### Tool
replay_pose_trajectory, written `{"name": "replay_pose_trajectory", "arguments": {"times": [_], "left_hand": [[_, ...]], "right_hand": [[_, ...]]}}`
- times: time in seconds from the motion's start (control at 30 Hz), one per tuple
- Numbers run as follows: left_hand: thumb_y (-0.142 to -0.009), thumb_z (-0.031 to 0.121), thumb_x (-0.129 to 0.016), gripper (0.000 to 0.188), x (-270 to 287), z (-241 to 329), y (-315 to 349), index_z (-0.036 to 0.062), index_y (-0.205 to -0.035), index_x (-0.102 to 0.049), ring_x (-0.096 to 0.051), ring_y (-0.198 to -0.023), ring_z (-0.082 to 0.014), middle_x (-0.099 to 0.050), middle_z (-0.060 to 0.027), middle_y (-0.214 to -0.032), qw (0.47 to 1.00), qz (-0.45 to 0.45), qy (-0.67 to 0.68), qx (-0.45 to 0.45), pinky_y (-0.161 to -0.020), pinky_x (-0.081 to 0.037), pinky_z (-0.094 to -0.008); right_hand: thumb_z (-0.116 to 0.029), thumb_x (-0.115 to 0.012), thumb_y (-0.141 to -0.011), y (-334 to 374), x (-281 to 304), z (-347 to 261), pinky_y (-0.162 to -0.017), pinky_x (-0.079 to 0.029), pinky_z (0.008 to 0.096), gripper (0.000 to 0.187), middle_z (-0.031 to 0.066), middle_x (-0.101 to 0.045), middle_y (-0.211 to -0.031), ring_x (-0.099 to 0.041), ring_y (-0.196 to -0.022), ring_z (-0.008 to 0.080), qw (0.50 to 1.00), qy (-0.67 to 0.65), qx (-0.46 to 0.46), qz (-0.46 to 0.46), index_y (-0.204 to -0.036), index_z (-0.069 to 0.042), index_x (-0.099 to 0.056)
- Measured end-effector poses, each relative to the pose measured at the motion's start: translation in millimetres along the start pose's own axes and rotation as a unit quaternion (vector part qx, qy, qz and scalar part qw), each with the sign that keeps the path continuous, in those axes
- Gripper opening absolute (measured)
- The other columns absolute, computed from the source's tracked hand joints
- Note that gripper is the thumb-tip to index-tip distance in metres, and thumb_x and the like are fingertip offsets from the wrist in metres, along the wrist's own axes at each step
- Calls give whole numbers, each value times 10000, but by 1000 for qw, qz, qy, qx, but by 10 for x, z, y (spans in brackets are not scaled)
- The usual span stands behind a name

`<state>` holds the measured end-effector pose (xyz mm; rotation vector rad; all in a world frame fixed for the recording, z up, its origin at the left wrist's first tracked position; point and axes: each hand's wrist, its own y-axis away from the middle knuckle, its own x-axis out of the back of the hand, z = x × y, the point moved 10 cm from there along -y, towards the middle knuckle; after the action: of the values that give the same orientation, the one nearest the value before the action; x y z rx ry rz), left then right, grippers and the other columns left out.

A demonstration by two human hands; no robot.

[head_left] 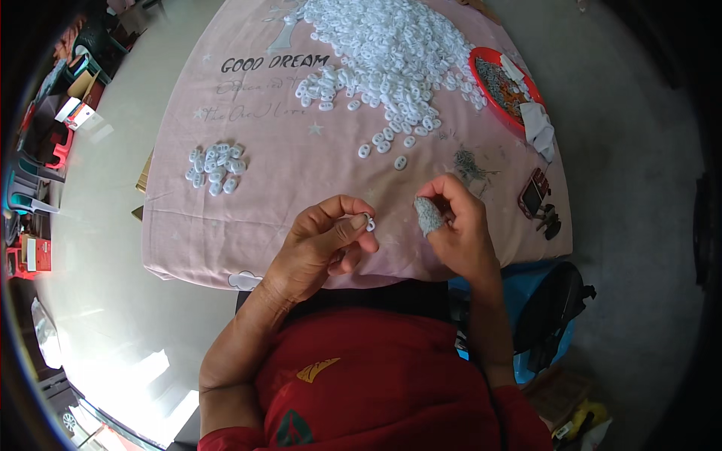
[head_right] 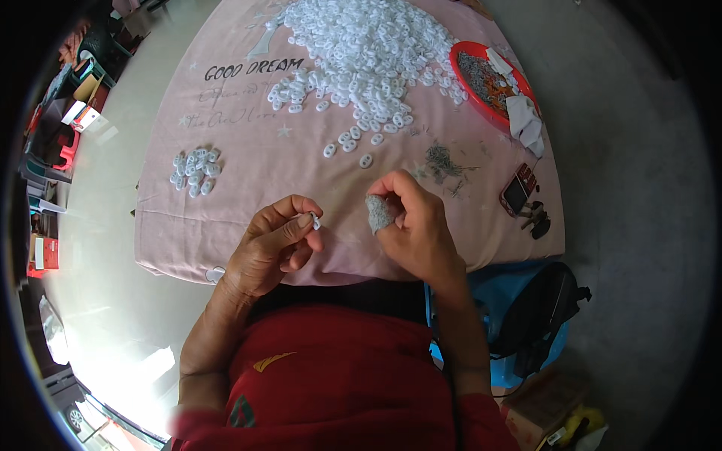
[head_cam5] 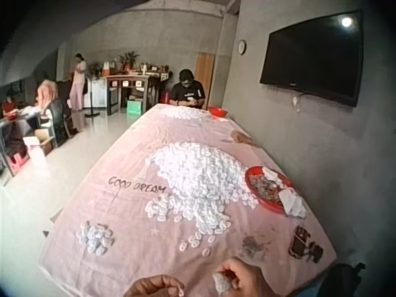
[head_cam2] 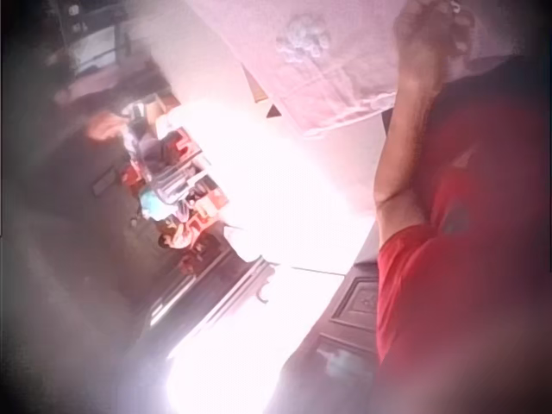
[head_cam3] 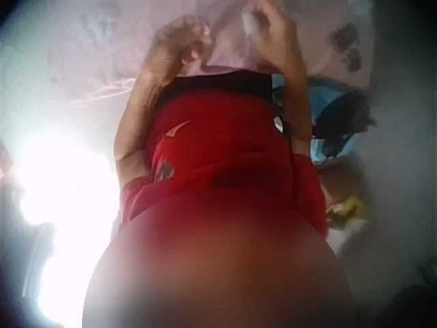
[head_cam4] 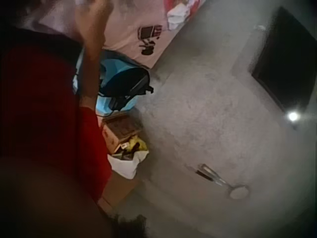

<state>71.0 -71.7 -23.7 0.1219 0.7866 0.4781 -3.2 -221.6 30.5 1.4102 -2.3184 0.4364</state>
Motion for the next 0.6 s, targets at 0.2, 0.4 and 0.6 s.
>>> {"name": "replay_pose_trajectory", "arguments": {"times": [0.2, 0.4, 0.6], "left_hand": [[-986, 157, -589, 157, 9, -7, -42, 43, -1093, -597, -500, -599, -77, -675, -68, -830, 1000, 10, 26, -8, -499, -330, -198], [-964, 129, -620, 169, 15, -38, -31, 47, -1109, -599, -549, -640, -81, -695, -72, -881, 1000, 15, 9, -5, -531, -360, -189], [-950, 129, -656, 207, 45, -22, 26, 32, -1127, -610, -632, -716, -69, -719, -70, -941, 999, 25, -35, -1, -568, -427, -183]], "right_hand": [[119, -570, -830, 73, 32, -26, -854, -464, 226, 240, 38, -598, -1010, -571, -931, 85, 990, -140, 16, -1, -1052, 35, -602], [136, -541, -822, 154, -72, -3, -897, -463, 247, 274, 65, -604, -1020, -581, -962, 106, 982, -180, 20, -53, -1077, 63, -609], [135, -531, -827, 210, -138, -183, -876, -469, 245, 238, 67, -607, -1007, -585, -951, 102, 975, -205, 27, -86, -1037, 62, -616]]}}
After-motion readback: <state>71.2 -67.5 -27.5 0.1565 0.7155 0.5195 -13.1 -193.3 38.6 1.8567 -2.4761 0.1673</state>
